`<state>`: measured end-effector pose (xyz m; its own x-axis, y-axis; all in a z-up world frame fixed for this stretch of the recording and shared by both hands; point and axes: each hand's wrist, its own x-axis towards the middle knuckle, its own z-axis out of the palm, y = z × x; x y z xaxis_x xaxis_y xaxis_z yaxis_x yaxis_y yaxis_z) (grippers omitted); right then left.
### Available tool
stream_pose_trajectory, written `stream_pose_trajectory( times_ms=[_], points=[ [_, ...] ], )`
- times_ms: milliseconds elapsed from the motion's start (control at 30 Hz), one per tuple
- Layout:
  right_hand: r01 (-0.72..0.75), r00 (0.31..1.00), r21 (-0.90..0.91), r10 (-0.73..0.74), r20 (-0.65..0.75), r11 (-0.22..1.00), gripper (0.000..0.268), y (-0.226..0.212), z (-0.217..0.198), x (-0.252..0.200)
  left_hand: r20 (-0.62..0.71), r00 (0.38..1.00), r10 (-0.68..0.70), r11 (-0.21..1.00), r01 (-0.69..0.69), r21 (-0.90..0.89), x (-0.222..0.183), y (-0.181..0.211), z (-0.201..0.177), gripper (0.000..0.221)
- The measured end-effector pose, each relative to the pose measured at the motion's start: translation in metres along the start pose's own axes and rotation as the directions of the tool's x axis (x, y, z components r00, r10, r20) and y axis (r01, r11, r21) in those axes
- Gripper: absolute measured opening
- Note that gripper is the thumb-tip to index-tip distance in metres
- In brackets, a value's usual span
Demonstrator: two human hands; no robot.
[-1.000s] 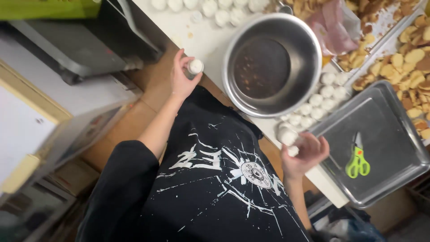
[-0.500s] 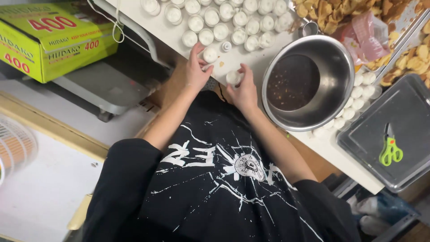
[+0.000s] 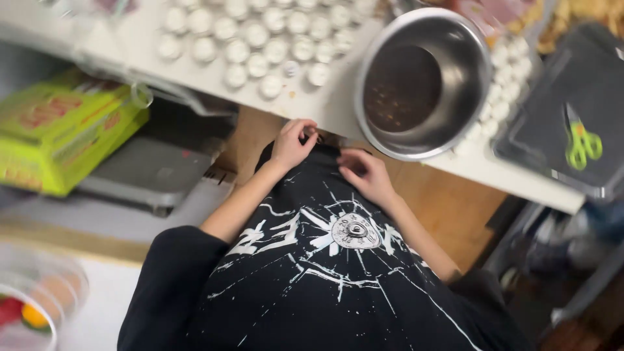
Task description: Preparing a snack by mixing small white dough balls and small pancakes in a bowl with orange juice.
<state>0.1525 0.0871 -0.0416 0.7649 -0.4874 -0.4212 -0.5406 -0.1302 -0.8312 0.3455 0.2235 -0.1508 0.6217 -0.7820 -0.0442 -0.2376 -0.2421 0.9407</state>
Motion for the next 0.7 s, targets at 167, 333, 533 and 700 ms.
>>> stream_pose_trajectory(
  times_ms=[167, 333, 533, 700],
  points=[
    [-0.061, 0.840, 0.259, 0.190, -0.508, 0.964, 0.018, 0.086, -0.058, -0.094, 0.499, 0.862, 0.090, 0.996, -0.068, -0.061, 0.014, 0.028, 0.044, 0.027],
    [-0.020, 0.630, 0.243, 0.201, -0.750, 0.970, 0.014, 0.137, -0.150, -0.132, 0.727, 0.680, 0.095, 0.995, -0.084, -0.051, 0.023, 0.041, 0.094, 0.034],
    [-0.067, 0.659, 0.009, 0.051, -0.750, 0.998, 0.009, 0.170, -0.243, -0.122, 0.735, 0.678, 0.012, 0.995, -0.080, 0.058, 0.010, 0.045, 0.158, 0.031],
    [-0.009, 0.838, -0.343, -0.180, -0.515, 0.939, 0.007, 0.166, -0.312, -0.090, 0.542, 0.839, 0.049, 0.990, -0.113, 0.085, -0.019, 0.087, 0.232, 0.026]
  ],
)
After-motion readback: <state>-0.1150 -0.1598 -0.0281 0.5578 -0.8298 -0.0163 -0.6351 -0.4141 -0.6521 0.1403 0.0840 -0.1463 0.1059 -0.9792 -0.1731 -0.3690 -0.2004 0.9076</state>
